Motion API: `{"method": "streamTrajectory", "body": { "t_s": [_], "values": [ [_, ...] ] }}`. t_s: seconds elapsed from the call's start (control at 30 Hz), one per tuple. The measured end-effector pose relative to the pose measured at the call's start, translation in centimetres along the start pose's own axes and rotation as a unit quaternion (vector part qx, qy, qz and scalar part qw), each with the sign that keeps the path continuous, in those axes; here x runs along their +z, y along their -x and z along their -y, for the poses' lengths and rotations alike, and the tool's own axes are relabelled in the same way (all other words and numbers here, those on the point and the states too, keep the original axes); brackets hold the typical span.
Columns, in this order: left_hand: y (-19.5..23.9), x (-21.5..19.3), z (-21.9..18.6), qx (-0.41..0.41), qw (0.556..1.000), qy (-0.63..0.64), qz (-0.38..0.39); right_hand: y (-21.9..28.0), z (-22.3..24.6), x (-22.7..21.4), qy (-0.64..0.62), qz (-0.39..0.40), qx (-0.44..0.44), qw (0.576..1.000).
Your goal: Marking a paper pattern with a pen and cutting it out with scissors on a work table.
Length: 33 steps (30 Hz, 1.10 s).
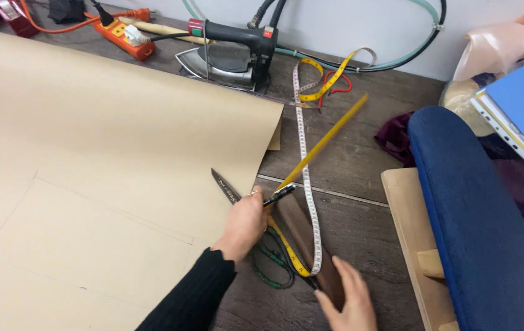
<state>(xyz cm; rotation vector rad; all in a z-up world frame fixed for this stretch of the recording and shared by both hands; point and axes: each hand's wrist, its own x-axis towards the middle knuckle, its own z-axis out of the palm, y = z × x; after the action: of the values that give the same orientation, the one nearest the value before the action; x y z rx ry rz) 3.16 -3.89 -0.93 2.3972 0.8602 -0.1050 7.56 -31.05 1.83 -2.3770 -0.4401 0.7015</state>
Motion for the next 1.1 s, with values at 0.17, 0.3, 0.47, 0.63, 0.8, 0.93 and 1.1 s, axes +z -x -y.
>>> {"method": "streamTrajectory", "body": {
  "t_s": [0.17,0.3,0.47,0.63,0.8,0.93,1.1],
  "values": [
    [-0.4,1.3,-3.9,-0.008,0.996,0.086,-0.011,0.9,-0.2,1.3,0.169,-0.074,0.054,0.981],
    [-0.8,3.8,-6.6,-0.003,0.981,0.191,0.017,-0.7,-1.9,-0.2,0.177,-0.186,0.043,0.965],
    [0.7,5.7,-8.9,0.060,0.953,0.287,0.077,-3.7,-5.9,-3.7,0.227,-0.256,0.014,0.939],
    [7.4,0.5,-8.0,0.245,0.938,0.236,0.062,-2.5,-2.2,-4.5,0.155,-0.349,-0.224,0.897],
    [15.5,0.5,0.3,0.230,0.955,0.165,-0.083,-1.6,4.0,1.1,0.079,-0.199,-0.328,0.920],
    [22.3,-0.5,8.4,0.154,0.971,0.032,-0.179,-3.1,6.3,5.2,0.065,-0.014,-0.361,0.930],
    [29.3,-3.8,16.1,-0.024,0.957,0.015,-0.290,-7.5,5.7,8.2,0.188,0.049,-0.368,0.909]
  ]
}}
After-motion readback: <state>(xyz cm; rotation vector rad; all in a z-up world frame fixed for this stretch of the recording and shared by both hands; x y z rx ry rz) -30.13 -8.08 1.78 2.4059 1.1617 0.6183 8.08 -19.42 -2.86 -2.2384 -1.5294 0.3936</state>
